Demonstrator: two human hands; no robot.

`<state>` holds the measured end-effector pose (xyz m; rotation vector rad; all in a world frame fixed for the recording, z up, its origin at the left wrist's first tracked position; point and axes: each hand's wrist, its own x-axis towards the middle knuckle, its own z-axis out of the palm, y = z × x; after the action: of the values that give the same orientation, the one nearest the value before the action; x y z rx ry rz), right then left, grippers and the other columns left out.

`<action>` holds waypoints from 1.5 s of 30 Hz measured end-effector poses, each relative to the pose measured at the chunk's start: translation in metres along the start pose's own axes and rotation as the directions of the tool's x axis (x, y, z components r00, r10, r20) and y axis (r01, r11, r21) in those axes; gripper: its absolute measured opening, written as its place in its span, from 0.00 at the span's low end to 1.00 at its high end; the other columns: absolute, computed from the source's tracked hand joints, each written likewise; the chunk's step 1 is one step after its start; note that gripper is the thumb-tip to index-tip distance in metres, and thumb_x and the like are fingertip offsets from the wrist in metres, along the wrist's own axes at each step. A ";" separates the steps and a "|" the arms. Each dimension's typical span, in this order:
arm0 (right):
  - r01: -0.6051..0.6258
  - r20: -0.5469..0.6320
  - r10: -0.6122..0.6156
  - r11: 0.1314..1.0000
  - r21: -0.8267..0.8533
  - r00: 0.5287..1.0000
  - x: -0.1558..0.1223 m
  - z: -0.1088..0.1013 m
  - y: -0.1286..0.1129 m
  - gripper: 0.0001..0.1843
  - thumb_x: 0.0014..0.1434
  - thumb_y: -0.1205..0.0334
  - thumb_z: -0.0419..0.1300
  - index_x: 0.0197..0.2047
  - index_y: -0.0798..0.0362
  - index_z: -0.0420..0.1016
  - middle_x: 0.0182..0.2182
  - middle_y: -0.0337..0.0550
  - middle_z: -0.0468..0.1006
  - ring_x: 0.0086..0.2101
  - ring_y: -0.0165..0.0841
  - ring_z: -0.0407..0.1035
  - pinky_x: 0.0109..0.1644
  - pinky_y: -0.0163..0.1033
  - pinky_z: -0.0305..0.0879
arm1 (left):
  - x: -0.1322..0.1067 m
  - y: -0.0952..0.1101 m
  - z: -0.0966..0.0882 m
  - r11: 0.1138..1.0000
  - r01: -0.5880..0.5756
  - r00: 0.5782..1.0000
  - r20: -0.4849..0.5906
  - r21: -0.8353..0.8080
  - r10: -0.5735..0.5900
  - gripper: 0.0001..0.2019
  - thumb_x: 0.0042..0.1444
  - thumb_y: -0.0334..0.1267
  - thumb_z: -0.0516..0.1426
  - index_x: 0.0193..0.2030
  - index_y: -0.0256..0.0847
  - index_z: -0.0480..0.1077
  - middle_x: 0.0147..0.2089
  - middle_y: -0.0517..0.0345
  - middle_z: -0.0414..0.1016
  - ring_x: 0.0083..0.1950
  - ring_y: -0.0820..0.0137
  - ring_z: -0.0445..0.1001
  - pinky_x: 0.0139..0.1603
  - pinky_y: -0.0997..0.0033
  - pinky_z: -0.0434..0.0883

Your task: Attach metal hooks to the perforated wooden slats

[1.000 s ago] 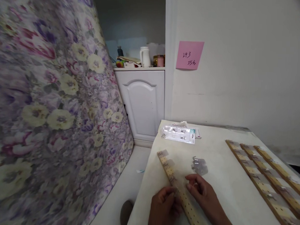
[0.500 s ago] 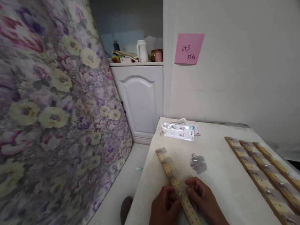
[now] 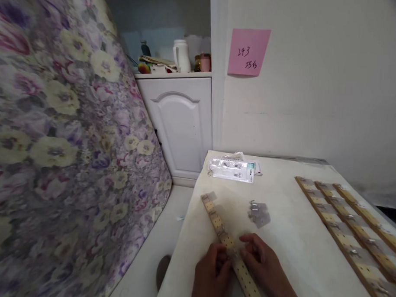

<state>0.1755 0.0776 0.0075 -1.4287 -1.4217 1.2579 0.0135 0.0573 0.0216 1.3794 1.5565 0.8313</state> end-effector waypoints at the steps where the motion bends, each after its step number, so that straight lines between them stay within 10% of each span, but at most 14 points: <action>1: -0.003 0.006 0.003 1.000 0.003 1.000 0.000 0.000 0.001 0.13 0.55 0.60 0.54 0.44 0.53 0.66 0.21 0.31 0.63 0.25 0.31 0.63 0.30 0.35 0.59 | 0.000 0.000 0.000 1.000 0.004 1.000 -0.005 0.009 -0.004 0.09 0.53 0.35 0.54 0.41 0.39 0.68 0.34 0.55 0.76 0.36 0.66 0.74 0.38 0.70 0.68; 45: -0.015 -0.028 0.012 0.995 -0.099 1.000 0.000 -0.002 -0.006 0.13 0.53 0.61 0.55 0.43 0.52 0.69 0.23 0.33 0.68 0.26 0.32 0.67 0.32 0.37 0.63 | -0.005 0.003 0.001 0.994 0.015 1.000 0.019 -0.105 -0.013 0.07 0.52 0.33 0.55 0.39 0.41 0.69 0.34 0.58 0.76 0.35 0.69 0.74 0.37 0.73 0.69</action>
<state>0.1759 0.0783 0.0141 -1.5183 -1.4764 1.1865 0.0156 0.0532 0.0247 1.2957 1.4859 0.8768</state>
